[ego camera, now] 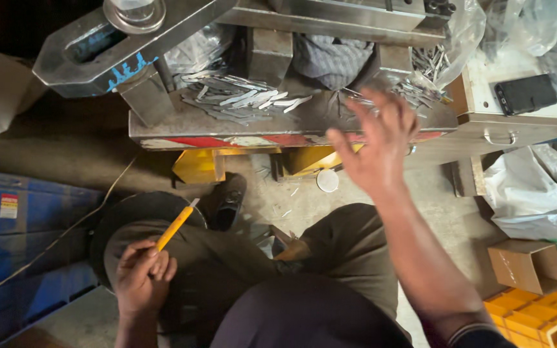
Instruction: The person operates a manual press machine to shape small metal pieces. They repeatedly place a metal piece into the press, pull the lever to activate the press, and then remove the shaped piece, continuing this cycle throughout the clip.
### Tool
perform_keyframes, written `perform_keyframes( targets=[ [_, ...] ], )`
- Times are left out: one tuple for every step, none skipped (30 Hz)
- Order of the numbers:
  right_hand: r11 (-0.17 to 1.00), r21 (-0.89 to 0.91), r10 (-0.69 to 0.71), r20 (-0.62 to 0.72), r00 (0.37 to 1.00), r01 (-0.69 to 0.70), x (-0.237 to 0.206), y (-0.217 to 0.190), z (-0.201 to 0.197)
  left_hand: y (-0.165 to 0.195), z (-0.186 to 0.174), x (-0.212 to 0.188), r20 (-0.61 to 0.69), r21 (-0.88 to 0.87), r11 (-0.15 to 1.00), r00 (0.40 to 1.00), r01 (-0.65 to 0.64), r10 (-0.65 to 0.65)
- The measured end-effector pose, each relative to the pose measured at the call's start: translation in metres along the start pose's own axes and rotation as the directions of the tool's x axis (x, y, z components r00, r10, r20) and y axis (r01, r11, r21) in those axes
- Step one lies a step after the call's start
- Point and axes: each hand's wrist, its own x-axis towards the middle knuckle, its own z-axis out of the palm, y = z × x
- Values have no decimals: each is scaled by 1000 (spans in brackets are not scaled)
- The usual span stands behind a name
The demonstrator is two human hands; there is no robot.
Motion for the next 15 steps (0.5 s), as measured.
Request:
perform_keyframes(
  targets=[
    [1000,-4,26,18,1000,-26,-5,-3,4,0,1,1,9,4,1000,1000,-5,5],
    [998,-50,25,47,999,-22,-9,-4,7,1,2,2,4,11,1000,1000,-3,3],
    [995,-97,26,78,997,-18,-11,-4,9,1,3,1,-1,18,1000,1000,0,0],
    [990,-142,27,109,994,-11,-12,-4,10,1,3,2,-8,24,1000,1000,1,-1],
    [986,-165,18,132,991,4,-11,-3,11,2,4,2,-6,27,1000,1000,0,0],
    [982,-188,8,155,988,21,-11,-3,13,2,4,1,-5,28,1000,1000,-1,1],
    [977,-211,-5,178,984,43,-10,-3,14,2,3,2,-4,26,1000,1000,-5,5],
    [977,-207,-5,184,983,44,-10,-4,16,1,3,2,-7,29,1000,1000,-5,5],
    [979,-200,-7,194,981,46,-11,-7,19,1,2,2,-13,32,999,1000,-4,4],
    [980,-194,-8,206,979,49,-12,-11,21,1,1,1,-21,34,999,1000,-2,2],
    [983,-177,-10,197,980,46,-13,-14,23,1,1,2,5,25,1000,1000,-5,5],
    [986,-161,-10,188,982,41,-14,-16,25,0,0,2,31,16,1000,1000,-6,5],
    [989,-145,-10,177,984,36,-14,-17,26,0,0,2,60,7,1000,998,-7,7],
    [991,-130,-18,161,987,39,-12,-17,26,0,0,2,36,15,1000,999,-1,1],
    [993,-114,-24,147,989,41,-10,-15,25,1,0,2,11,24,1000,1000,6,-7]
  ],
)
